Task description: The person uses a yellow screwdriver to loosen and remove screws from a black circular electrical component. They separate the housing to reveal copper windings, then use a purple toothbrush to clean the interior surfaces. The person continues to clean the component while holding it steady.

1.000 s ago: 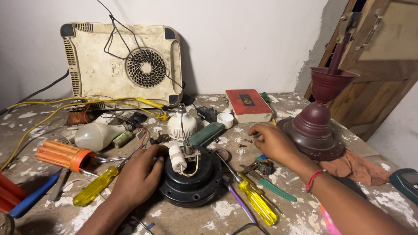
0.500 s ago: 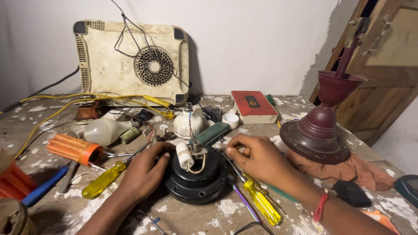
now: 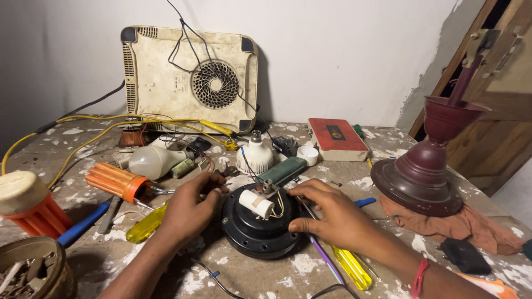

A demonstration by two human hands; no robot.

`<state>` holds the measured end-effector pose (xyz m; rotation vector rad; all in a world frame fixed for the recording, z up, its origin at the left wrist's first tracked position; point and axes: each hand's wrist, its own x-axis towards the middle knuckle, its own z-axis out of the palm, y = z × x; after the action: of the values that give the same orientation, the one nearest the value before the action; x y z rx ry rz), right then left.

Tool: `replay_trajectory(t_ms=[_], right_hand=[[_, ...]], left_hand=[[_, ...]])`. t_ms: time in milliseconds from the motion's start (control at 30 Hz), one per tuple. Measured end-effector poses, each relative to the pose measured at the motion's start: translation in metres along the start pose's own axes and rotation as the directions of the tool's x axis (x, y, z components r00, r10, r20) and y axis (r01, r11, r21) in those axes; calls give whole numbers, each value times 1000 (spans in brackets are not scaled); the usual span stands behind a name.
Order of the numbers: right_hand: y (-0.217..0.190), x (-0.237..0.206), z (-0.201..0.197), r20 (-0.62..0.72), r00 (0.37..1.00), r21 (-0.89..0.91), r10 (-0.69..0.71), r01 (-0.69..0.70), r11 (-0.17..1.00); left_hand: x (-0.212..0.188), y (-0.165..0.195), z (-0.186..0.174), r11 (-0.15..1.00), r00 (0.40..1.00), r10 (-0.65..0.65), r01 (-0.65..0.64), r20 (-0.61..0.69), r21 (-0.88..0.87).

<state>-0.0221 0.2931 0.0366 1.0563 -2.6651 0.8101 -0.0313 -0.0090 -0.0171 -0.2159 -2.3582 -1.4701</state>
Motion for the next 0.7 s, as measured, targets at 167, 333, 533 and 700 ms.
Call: replay_trajectory(t_ms=[167, 333, 533, 700], right_hand=[[3, 0, 2, 72, 992, 24, 106, -108, 994], [6, -1, 4, 82, 996, 18, -42, 41, 999], [9, 2, 9, 49, 997, 18, -67, 66, 998], [11, -1, 6, 22, 999, 52, -38, 37, 998]], left_hand=[[3, -10, 7, 989, 997, 16, -5, 70, -149], [6, -6, 4, 984, 993, -115, 118, 32, -137], [3, 5, 7, 991, 995, -101, 101, -6, 87], [1, 5, 18, 1000, 999, 4, -3, 42, -7]])
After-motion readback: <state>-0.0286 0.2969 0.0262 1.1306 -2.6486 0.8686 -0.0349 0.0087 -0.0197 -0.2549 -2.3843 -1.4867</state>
